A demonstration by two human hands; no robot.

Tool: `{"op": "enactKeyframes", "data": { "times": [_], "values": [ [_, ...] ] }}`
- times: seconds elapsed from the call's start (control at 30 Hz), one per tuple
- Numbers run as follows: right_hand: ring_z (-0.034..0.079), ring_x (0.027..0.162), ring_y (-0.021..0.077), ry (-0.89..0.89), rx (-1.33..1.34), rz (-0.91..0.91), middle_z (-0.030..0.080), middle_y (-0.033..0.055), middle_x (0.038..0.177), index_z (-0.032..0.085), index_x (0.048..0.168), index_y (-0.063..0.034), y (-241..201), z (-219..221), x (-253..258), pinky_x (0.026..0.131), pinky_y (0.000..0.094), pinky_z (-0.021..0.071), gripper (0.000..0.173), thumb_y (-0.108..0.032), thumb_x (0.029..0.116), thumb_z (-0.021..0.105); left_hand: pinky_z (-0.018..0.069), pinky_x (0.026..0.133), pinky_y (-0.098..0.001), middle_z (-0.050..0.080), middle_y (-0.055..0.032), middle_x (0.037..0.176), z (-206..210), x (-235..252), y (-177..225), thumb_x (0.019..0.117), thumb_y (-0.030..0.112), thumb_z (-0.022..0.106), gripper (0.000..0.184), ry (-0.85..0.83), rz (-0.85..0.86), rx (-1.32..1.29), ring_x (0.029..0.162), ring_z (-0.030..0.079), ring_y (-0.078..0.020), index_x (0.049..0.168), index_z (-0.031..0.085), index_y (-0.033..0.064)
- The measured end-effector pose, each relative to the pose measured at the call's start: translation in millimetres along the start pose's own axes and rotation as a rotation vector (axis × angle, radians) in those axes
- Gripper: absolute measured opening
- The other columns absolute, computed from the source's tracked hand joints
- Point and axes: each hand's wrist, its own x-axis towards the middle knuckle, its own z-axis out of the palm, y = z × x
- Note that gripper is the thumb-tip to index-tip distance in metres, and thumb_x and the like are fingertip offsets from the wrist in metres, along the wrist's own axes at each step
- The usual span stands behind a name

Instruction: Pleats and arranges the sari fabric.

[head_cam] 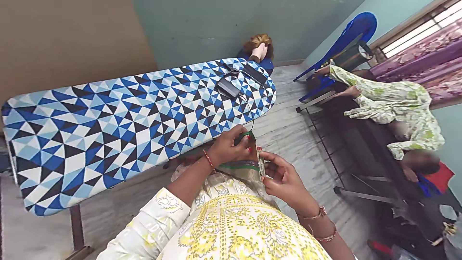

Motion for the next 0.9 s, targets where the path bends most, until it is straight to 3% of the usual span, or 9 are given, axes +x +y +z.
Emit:
{"op": "enactKeyframes", "data": {
  "times": [0.13,0.27,0.4,0.5,0.63,0.77,0.83,0.9],
  "values": [
    [0.070,0.097,0.0092,-0.004,-0.011,-0.018,0.063,0.0078,0.128,0.049,0.136,0.0083,2.2,-5.0,1.7,0.085,0.0265,0.0610,0.065,0.005,0.0744,0.069,0.0528,0.070,-0.0237,0.067,-0.0072,0.082,5.1,3.8,1.7,0.0986,0.018,0.058,0.023,0.007,-0.011,0.005,0.073,0.062,-0.0049,0.105,0.064,-0.0032],
    [0.069,0.101,0.0092,-0.019,-0.007,-0.073,0.062,0.0044,0.130,0.045,0.140,0.0014,4.5,-9.8,2.8,0.087,0.0276,0.0608,0.070,0.006,0.0741,0.070,0.0526,0.067,-0.0251,0.066,-0.0068,0.079,8.8,8.3,2.3,0.0964,0.018,0.061,0.021,0.032,0.000,0.036,0.070,0.061,-0.0063,0.101,0.065,-0.0021],
    [0.066,0.103,0.0067,-0.037,-0.139,-0.069,0.061,0.0078,0.131,0.062,0.138,-0.0032,1.7,-14.4,3.0,0.082,0.0227,0.0594,0.058,0.001,0.0796,0.064,0.0532,0.068,-0.0264,0.067,-0.0072,0.079,11.2,11.6,4.0,0.0970,0.018,0.060,0.021,0.027,-0.013,0.050,0.070,0.062,-0.0073,0.101,0.065,-0.0021],
    [0.065,0.104,0.0073,-0.042,-0.244,-0.054,0.060,0.0120,0.130,0.063,0.136,-0.0018,-2.2,-17.1,3.7,0.083,0.0211,0.0590,0.055,-0.002,0.0818,0.063,0.0547,0.070,-0.0309,0.068,-0.0100,0.081,12.7,13.7,5.1,0.0977,0.018,0.059,0.023,0.026,-0.031,0.068,0.072,0.064,-0.0113,0.104,0.066,-0.0029],
    [0.067,0.098,0.0062,-0.021,-0.319,-0.018,0.060,0.0127,0.131,0.060,0.139,0.0011,-9.3,-19.5,5.1,0.082,0.0209,0.0593,0.056,-0.005,0.0836,0.062,0.0524,0.068,-0.0227,0.067,-0.0065,0.079,16.0,12.4,3.1,0.0977,0.017,0.061,0.020,0.113,0.025,0.067,0.069,0.061,-0.0047,0.102,0.066,-0.0025],
    [0.066,0.092,0.0036,0.013,-0.303,-0.007,0.059,0.0123,0.130,0.057,0.139,0.0037,-12.0,-20.8,6.7,0.078,0.0185,0.0580,0.058,-0.005,0.0829,0.064,0.0551,0.080,-0.0201,0.071,-0.0092,0.098,16.6,7.9,-5.5,0.0949,0.015,0.066,0.020,0.245,0.184,-0.001,0.087,0.066,-0.0034,0.100,0.071,-0.0034],
    [0.066,0.093,0.0037,0.026,-0.285,-0.008,0.059,0.0130,0.129,0.056,0.140,0.0049,-11.5,-20.3,6.6,0.079,0.0186,0.0584,0.059,-0.005,0.0828,0.064,0.0564,0.088,-0.0229,0.069,-0.0082,0.106,14.2,3.6,-7.2,0.0946,0.014,0.068,0.018,0.244,0.261,-0.074,0.099,0.066,-0.0057,0.102,0.072,-0.0014],
    [0.066,0.096,0.0049,0.041,-0.257,0.001,0.058,0.0138,0.130,0.055,0.141,0.0053,-11.3,-19.2,7.0,0.080,0.0191,0.0585,0.060,-0.005,0.0829,0.064,0.0568,0.090,-0.0225,0.069,-0.0055,0.107,11.1,-3.4,-3.7,0.0950,0.015,0.069,0.018,0.205,0.304,-0.132,0.102,0.065,-0.0038,0.104,0.073,-0.0001]
  ]
}}
